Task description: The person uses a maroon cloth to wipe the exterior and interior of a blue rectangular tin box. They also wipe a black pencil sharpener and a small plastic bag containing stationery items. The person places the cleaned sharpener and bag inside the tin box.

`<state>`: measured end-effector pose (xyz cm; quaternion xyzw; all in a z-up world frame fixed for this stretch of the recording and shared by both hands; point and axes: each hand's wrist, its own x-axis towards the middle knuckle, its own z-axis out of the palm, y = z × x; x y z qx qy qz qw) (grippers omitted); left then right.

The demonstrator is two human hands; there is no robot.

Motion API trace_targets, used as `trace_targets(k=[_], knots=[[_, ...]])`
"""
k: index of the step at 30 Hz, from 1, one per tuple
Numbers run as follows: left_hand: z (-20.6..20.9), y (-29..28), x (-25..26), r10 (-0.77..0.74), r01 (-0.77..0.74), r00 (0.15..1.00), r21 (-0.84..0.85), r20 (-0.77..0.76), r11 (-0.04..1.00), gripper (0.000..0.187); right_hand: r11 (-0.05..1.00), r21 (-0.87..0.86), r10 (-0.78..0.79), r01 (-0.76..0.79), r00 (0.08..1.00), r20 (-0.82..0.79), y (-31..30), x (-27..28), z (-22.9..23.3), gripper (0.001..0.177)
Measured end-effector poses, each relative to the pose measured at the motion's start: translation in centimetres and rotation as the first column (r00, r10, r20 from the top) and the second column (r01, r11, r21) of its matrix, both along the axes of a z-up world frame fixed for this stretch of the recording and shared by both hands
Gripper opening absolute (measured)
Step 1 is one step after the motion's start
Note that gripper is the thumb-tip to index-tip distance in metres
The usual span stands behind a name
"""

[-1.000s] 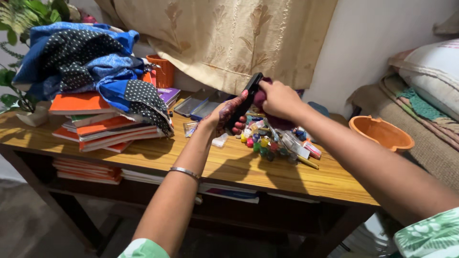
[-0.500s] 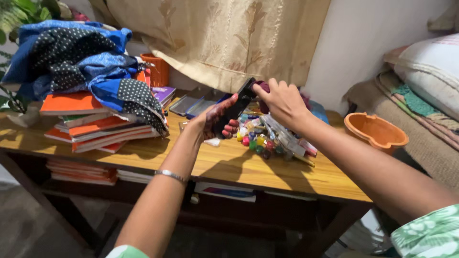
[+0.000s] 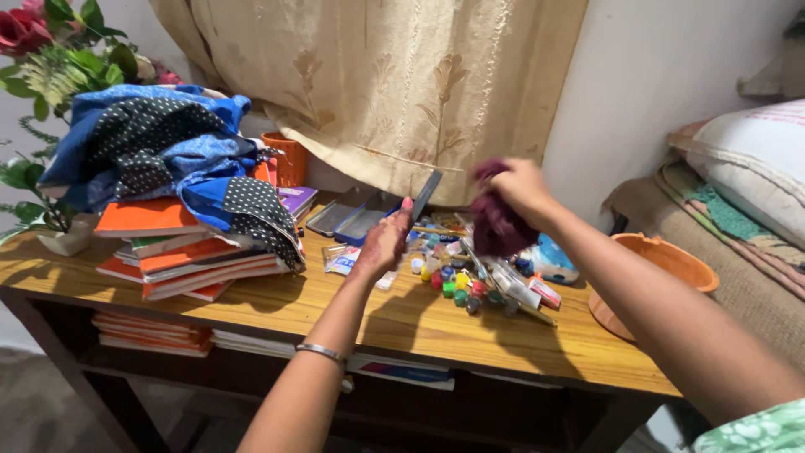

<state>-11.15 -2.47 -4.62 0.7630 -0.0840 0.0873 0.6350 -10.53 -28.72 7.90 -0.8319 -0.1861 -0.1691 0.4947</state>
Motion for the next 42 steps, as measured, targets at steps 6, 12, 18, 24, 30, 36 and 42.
trace_targets(k=[6, 12, 18, 24, 30, 36, 42], knots=[[1.2, -0.6, -2.8, 0.228, -0.385, 0.900, 0.432, 0.372, 0.816, 0.074, 0.973, 0.091, -0.217, 0.211, 0.974, 0.061, 0.8, 0.5, -0.6, 0.043], [6.1, -2.8, -7.1, 0.196, -0.373, 0.891, 0.413, 0.411, 0.831, 0.041, 0.935, -0.306, -0.024, 0.178, 0.894, 0.447, 4.2, -3.6, -3.6, 0.035], [8.0, -1.9, -7.1, 0.024, -0.321, 0.851, 0.484, 0.524, 0.814, 0.027, 0.950, -0.308, 0.145, 0.043, 0.816, 0.560, 7.7, -8.6, -5.8, 0.045], [7.6, -3.6, -8.1, -0.045, -0.266, 0.828, 0.463, 0.559, 0.846, 0.038, 0.866, -0.258, -0.182, 0.428, 0.751, 0.634, 3.1, -6.4, -0.5, 0.037], [7.1, -3.3, -8.4, 0.062, -0.281, 0.826, 0.314, 0.560, 0.907, 0.051, 0.990, -0.108, -0.019, 0.087, 0.858, 0.514, 7.3, -7.5, -5.1, 0.027], [5.3, -3.0, -6.8, 0.128, -0.371, 0.777, 0.284, 0.616, 0.884, 0.043, 0.927, -0.243, -0.116, 0.285, 0.835, 0.538, 6.6, -6.4, -3.9, 0.027], [6.1, -2.8, -2.4, 0.166, -0.460, 0.776, 0.365, 0.609, 0.810, 0.035, 0.947, -0.136, -0.145, 0.291, 0.766, 0.626, 8.2, -3.6, -3.3, 0.028]])
